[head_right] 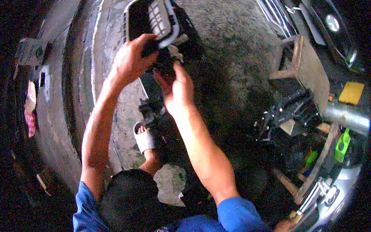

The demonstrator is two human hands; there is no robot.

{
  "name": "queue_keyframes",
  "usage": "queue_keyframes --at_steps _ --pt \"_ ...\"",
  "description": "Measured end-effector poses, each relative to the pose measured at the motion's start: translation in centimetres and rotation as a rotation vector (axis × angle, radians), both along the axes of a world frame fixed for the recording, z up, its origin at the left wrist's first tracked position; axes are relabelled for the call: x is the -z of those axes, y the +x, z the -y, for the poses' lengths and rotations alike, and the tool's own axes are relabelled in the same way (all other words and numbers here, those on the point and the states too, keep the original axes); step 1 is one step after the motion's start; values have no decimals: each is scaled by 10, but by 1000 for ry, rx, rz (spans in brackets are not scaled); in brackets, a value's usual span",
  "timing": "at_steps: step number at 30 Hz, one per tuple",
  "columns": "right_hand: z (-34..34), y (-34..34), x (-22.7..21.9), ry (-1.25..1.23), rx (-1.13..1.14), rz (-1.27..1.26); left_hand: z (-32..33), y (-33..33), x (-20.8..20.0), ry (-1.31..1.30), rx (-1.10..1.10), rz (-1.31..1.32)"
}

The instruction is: Repairing or assembling a plastic air intake or filter housing for a vehicle.

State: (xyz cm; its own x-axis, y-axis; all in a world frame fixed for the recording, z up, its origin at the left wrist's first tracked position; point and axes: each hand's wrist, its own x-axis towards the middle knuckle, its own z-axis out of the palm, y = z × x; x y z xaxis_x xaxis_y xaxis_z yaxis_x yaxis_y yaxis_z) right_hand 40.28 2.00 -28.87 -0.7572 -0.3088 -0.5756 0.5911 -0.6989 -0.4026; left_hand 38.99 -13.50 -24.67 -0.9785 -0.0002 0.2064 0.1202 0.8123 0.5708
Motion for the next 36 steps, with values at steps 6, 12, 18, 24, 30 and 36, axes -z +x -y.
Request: queue_keyframes --at_steps 6,12,18,24,30,36 --pt "-14 -4 13 -26 -131 -19 -1 -5 3 -120 -132 39" --pt "-77 -13 -4 51 -214 -120 -24 -20 4 -214 -356 -7" --pt "-156 -26 -41 54 -321 -346 11 -15 -7 -465 -505 107" --pt "-211 -60 -80 183 -268 -442 54 3 -12 -537 -650 208" --pt "-215 -61 -115 80 -169 -551 101 19 -25 -530 -772 237" --pt "-202 -29 -93 185 -198 -412 -1 22 -25 -219 -463 262"
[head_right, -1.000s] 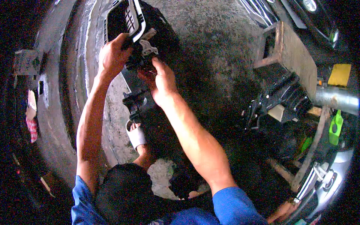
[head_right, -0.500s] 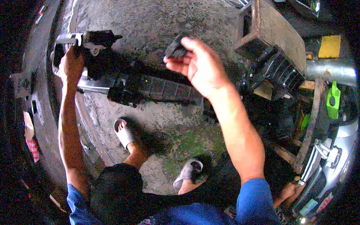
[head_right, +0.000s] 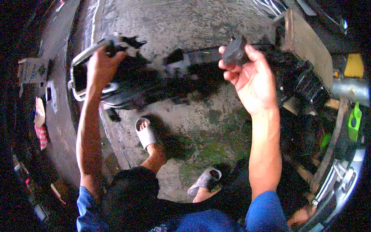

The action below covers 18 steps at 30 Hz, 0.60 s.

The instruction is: Repairing or assembling a plastic air intake or filter housing for a vehicle.

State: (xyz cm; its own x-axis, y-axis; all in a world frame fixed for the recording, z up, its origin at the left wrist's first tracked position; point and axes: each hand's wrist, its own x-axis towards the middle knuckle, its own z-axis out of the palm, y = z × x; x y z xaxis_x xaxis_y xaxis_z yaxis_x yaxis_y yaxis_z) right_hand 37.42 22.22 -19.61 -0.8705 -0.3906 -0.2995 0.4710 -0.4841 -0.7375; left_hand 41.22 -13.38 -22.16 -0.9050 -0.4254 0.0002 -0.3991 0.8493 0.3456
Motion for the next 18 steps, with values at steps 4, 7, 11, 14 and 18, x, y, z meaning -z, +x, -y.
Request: queue_keyframes --at_steps 4,7,11,14,18 --pt "23 9 23 118 -72 115 -58 29 -14 237 75 47" --pt "40 7 24 76 -241 75 -44 39 -18 211 87 8" --pt "63 -19 38 103 -262 134 -29 23 -39 211 110 -140" --pt "91 -34 47 155 -253 113 -16 -5 -49 -45 350 -357" --pt "119 -40 70 299 -290 94 -7 -36 -27 397 348 -99"
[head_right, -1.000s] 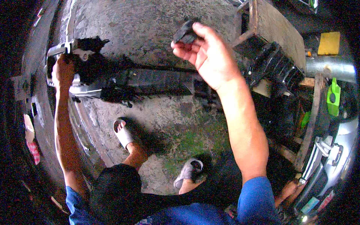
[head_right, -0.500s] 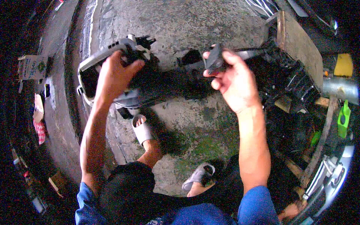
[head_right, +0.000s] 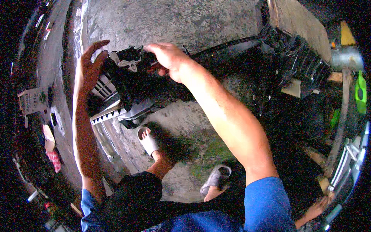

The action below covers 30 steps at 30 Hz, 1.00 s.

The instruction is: Repairing or assembling a plastic air intake or filter housing for a vehicle.

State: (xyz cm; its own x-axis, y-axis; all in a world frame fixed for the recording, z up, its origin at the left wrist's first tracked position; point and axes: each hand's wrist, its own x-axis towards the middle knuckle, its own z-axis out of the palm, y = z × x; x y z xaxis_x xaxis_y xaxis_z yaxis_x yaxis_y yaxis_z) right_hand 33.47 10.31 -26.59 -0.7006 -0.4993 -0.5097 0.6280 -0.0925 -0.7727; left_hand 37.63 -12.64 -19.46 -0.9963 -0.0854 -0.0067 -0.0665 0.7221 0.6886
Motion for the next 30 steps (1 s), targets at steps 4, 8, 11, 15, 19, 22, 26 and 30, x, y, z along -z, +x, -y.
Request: queue_keyframes --at_steps 4,8,11,15,19,22,26,30 --pt "12 0 12 -28 -41 33 7 -7 22 -76 139 3" --pt "12 -10 20 45 -66 140 12 -19 14 48 284 205" --pt "5 -17 25 0 -50 186 1 -34 -4 -162 377 237" --pt "5 -16 15 -44 39 201 -3 -65 -8 -498 722 495" --pt "4 -19 3 14 96 313 5 -80 24 -559 877 441" --pt "7 -11 0 123 124 276 6 -84 32 -539 998 353" --pt "16 -6 13 146 97 164 11 -82 35 -643 1120 94" --pt "34 -1 16 239 69 -2 17 -78 36 -594 1193 -86"
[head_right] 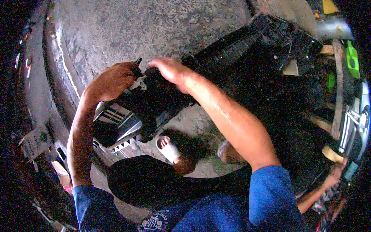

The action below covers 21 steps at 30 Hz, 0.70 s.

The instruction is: Repairing or assembling a plastic air intake or filter housing for a vehicle.

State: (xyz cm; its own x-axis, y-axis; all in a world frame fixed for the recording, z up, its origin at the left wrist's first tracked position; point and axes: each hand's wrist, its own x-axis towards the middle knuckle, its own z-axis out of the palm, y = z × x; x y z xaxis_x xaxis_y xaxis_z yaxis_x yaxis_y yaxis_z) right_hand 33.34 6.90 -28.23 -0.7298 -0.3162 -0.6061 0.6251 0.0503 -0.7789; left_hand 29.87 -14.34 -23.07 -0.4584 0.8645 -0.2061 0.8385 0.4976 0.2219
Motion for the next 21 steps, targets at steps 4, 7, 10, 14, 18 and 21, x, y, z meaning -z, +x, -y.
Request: queue_keyframes --at_steps 4,7,10,14,18,21 --pt "7 -1 -5 -183 -27 79 -10 13 -15 92 -537 389" --pt "11 2 -3 -187 -48 87 -6 22 -12 364 -634 291" --pt "6 4 -8 -219 -98 89 -10 31 -11 436 -884 432" --pt "-3 7 -14 -299 -203 111 -7 26 -12 439 -905 523" --pt "-9 11 1 -330 -191 91 -10 27 -8 403 -908 436" --pt "-14 12 8 -440 -178 95 -8 27 -11 391 -947 490"
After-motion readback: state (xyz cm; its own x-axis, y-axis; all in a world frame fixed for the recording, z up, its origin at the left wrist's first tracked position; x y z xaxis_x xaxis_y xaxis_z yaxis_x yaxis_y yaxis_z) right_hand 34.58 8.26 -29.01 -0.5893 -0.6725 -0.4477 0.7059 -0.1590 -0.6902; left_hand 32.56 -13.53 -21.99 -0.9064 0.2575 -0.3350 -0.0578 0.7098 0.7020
